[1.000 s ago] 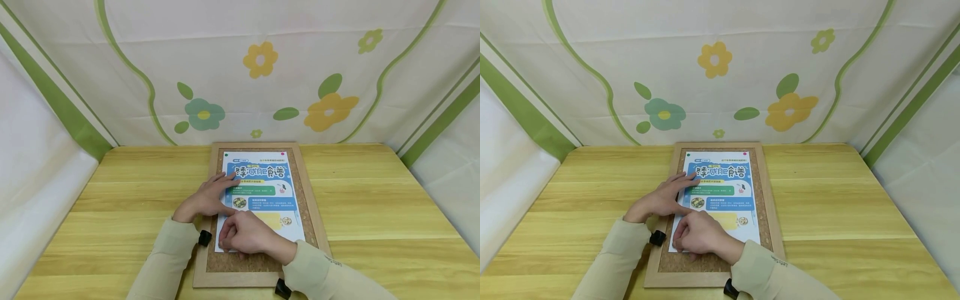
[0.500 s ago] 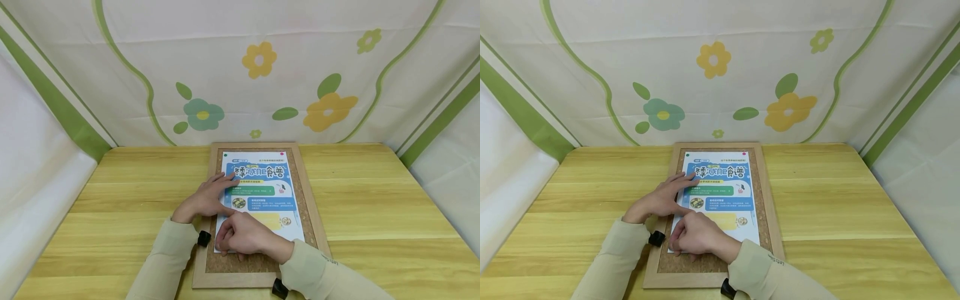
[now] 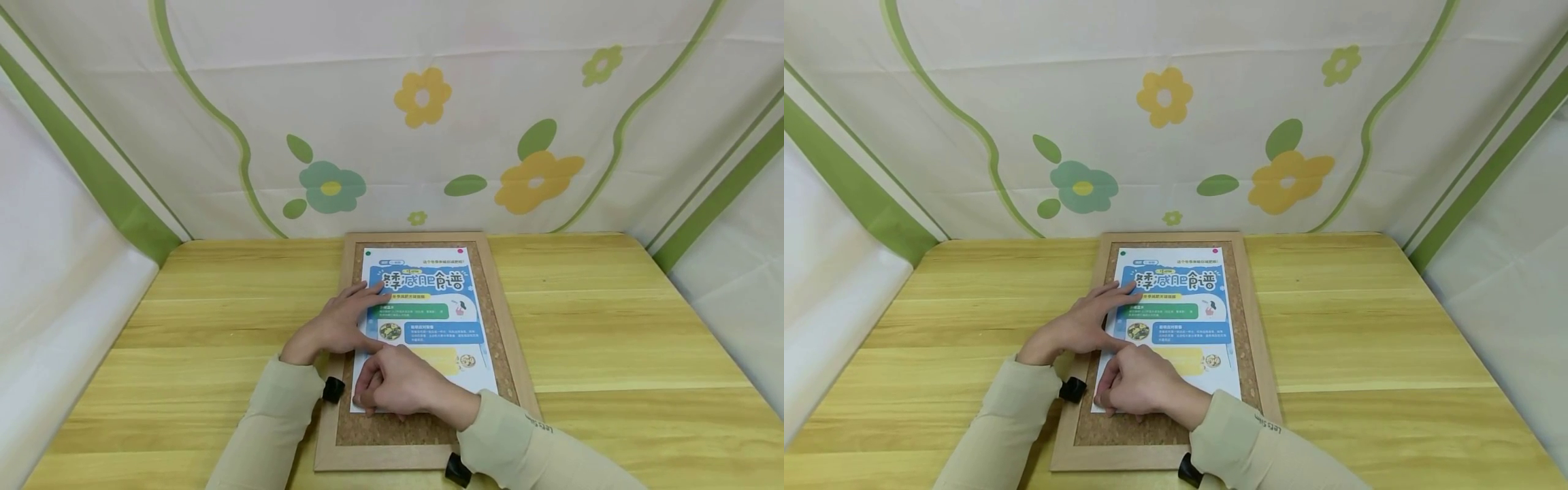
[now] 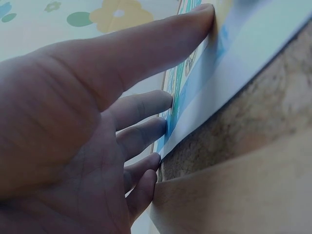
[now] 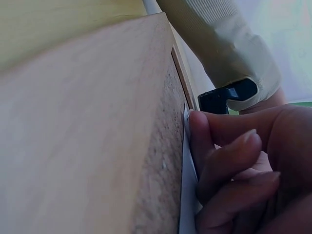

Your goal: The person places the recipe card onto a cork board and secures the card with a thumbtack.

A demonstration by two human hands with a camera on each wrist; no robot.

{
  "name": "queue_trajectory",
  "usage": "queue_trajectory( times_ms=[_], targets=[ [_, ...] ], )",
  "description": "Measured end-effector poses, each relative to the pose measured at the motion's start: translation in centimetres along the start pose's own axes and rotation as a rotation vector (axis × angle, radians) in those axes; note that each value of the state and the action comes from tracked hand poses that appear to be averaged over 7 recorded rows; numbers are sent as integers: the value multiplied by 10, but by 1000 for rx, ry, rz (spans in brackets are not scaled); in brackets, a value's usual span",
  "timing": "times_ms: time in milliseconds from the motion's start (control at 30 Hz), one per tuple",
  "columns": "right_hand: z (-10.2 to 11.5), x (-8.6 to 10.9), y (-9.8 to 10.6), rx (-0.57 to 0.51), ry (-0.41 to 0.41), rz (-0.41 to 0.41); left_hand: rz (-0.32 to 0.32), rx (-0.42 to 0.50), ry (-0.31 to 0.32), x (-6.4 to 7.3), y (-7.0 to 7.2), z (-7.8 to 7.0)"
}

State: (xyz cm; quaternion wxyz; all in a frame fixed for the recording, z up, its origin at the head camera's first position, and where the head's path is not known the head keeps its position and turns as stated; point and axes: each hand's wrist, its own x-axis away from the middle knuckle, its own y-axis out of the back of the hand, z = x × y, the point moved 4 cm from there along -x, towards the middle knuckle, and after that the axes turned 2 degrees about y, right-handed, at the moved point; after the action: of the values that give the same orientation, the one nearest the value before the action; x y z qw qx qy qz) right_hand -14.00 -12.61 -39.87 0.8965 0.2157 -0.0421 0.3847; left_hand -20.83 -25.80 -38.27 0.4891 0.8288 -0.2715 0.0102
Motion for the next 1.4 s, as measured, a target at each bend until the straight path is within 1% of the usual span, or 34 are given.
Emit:
queue_trajectory(
  times_ms=[133,267,367,667,967,1400],
  targets=[
    [1,0,1,52,15,-18,2,5,3,0,-1,-1],
    [1,-1,1,78,4,-19,2,9,4,0,-1,-1],
    [1,-1,1,83,-1,-19,2,12,7,0,0,0],
    [1,0,-1,82,17,-23,1,17,3,0,-1,1],
    [2,0,0,75,14,-28,-3,13,-3,1,1,0],
    [1,-1,0,104,18,-36,0,21,0,1,0,0]
  ],
)
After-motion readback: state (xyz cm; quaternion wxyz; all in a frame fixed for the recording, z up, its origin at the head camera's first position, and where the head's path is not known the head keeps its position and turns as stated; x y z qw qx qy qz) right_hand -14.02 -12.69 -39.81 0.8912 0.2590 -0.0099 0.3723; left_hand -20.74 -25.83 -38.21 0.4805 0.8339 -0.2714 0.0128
